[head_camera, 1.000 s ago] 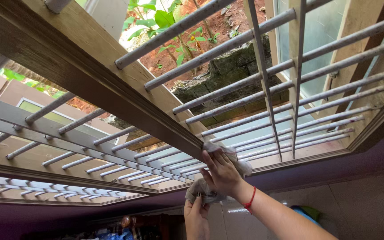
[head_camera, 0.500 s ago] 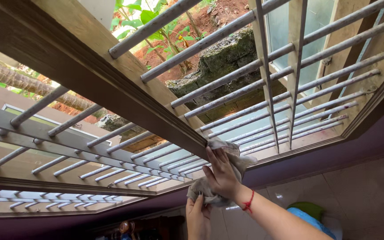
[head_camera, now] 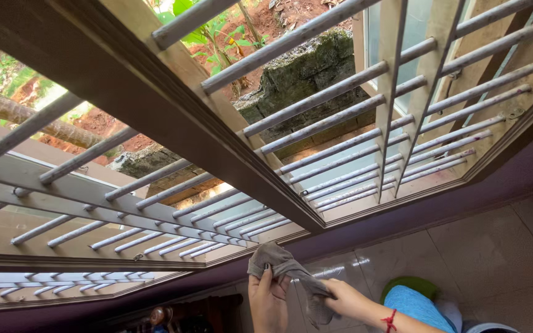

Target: The person wipes the metal bars of a window grille using a cloth. They systematically clean each horizontal bar and the vertical frame sections, moving from the upper bars downward and then back upward across the grille.

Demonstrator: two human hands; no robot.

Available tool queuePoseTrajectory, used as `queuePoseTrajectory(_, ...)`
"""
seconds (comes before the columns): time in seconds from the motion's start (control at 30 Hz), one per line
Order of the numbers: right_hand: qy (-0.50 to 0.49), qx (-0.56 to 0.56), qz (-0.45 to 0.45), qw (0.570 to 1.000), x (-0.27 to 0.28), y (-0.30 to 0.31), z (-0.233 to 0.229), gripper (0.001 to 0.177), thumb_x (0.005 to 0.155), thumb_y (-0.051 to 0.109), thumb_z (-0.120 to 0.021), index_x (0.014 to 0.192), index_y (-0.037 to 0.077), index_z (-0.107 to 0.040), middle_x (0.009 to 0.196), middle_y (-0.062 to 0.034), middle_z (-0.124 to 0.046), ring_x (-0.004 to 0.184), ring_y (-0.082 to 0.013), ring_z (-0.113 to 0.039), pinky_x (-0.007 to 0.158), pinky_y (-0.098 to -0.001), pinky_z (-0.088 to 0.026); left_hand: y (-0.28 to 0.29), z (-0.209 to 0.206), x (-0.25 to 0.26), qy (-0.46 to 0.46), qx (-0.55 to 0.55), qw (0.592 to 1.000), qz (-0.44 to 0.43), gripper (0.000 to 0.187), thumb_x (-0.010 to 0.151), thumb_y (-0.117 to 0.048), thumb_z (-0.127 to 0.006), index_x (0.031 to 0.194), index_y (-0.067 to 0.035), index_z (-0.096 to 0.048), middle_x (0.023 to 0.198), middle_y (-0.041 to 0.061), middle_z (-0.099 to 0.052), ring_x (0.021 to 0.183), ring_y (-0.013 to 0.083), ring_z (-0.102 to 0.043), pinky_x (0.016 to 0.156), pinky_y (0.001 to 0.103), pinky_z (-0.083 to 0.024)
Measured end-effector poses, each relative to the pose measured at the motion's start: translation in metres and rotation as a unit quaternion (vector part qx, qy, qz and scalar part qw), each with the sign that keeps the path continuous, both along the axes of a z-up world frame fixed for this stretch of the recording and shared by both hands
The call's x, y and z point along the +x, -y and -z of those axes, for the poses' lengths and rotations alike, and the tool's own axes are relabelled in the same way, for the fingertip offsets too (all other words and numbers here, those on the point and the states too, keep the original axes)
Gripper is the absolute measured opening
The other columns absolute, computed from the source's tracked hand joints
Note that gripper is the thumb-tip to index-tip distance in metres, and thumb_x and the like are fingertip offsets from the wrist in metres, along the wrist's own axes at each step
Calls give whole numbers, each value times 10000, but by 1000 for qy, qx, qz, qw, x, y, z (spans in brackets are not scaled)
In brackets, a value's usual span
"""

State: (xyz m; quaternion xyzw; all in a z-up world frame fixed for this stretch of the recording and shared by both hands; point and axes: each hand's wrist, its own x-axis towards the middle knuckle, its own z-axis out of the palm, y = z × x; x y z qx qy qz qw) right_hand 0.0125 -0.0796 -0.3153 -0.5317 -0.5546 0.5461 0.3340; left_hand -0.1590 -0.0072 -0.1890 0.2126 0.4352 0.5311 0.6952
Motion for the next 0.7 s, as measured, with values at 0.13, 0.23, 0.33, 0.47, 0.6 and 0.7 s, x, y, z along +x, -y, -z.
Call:
queuePoseTrajectory(0.13,-105,-55,25,993,34,-11,-13,375,875,71,-633,1243,32,-695,1066,-78,-769,984,-129,-669,905,-301,-547,-15,4,-29,-16,-6,1000,0,398,992,-80,-444,1386,-29,-475,1244,167,-670,1085,283,-686,938,459,-577)
queuePoseTrajectory(0.23,-259,-97,129,952,64,-17,-58,374,903,100,-657,1261,3,-709,1110,-45,-776,1016,-128,-683,915,-307,-530,-19,15,-53,-50,-44,995,73,413,1018,-197,-450,1394,-36,-503,1290,141,-671,1147,277,-682,968,443,-562)
queuePoseTrajectory(0.33,-402,42,176,898,85,-25,-131,504,895,76,-635,1382,-39,-579,1253,-150,-708,1152,-214,-648,1004,-368,-485,-16,27,-57,-42,22,985,164,446,1012,-255,-473,1398,-36,-509,1331,140,-681,1171,258,-687,962,435,-557)
queuePoseTrajectory(0.47,-414,140,175,882,67,-53,-224,633,881,75,-576,1490,-17,-433,1416,-140,-592,1341,-270,-508,1126,-417,-338,-7,43,-52,-65,33,976,205,469,1028,-272,-470,1464,-103,-505,1350,129,-695,1151,198,-678,982,356,-542)
queuePoseTrajectory(0.6,48,303,147,940,22,-95,-271,686,825,117,-715,1451,-76,-511,1463,-259,-453,1430,-371,-269,1155,-494,-215,-8,75,-69,-46,39,977,204,476,1026,-259,-481,1479,-116,-483,1359,133,-695,1135,193,-683,974,360,-549)
queuePoseTrajectory(0.7,355,228,205,883,16,-103,-281,270,791,178,-664,1019,35,-665,1109,-133,-713,1375,-315,-459,1107,-484,-304,-10,114,-94,-45,15,976,214,479,1021,-261,-478,1486,-149,-465,1371,123,-692,1138,189,-688,976,354,-549)
